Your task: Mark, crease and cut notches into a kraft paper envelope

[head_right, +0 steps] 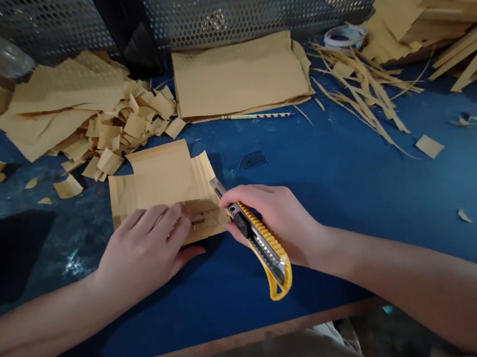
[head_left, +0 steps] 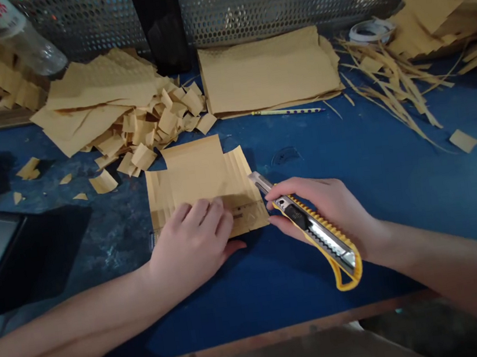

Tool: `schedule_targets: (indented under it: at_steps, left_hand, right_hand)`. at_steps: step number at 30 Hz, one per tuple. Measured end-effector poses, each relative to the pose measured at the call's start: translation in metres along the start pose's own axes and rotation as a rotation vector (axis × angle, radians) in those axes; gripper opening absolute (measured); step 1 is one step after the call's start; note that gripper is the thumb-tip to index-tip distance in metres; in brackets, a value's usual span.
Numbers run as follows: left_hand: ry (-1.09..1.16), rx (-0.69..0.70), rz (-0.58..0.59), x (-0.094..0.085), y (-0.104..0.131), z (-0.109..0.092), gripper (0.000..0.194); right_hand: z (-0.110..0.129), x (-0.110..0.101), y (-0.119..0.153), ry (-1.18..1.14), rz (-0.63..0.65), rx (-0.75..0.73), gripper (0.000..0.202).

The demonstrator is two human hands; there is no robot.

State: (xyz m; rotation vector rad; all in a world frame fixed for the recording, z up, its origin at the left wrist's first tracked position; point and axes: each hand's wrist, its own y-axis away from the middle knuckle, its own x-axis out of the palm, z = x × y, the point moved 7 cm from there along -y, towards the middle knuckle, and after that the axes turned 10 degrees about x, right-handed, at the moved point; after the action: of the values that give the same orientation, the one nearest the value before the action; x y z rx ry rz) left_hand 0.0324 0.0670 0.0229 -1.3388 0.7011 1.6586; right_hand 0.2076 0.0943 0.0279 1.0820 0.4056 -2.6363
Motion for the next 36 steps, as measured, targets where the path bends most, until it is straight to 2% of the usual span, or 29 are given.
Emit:
schedule_targets:
  at_steps: [4,7,9,13,16,21,28,36]
  left_hand:
    - [-0.013,0.016,-0.053,0.001,0.001,0.001,0.023]
    - [-0.01,0.04,-0.108,0.0,0.004,-0.002,0.027]
    - [0.028,0.042,-0.128,0.0,0.005,-0.004,0.029]
    - [0.139,0.01,-0.095,0.001,0.004,-0.006,0.034]
    - [0.177,0.004,-0.125,-0.003,0.004,-0.007,0.03]
    - [0.225,-0.018,-0.169,-0.005,0.006,-0.005,0.022]
    - [0.258,0.005,-0.173,-0.005,0.009,-0.006,0.021]
    - [0.303,0.024,-0.18,-0.006,0.004,-0.006,0.019]
  right_hand:
    - [-0.003,0.006,-0.014,0.023,0.087,-0.175,0.021]
    - [-0.007,0.012,-0.016,-0.01,0.133,-0.281,0.021]
    - [-0.01,0.013,-0.015,-0.048,0.158,-0.306,0.018]
    - [-0.014,0.013,-0.011,-0.057,0.184,-0.326,0.016]
    - [-0.013,0.014,-0.009,-0.027,0.199,-0.375,0.013]
    - [-0.014,0.013,-0.008,-0.016,0.197,-0.368,0.008]
    - [-0.018,0.012,-0.008,-0.017,0.215,-0.318,0.016]
    - [-0.016,0.011,-0.007,0.023,0.207,-0.3,0.016]
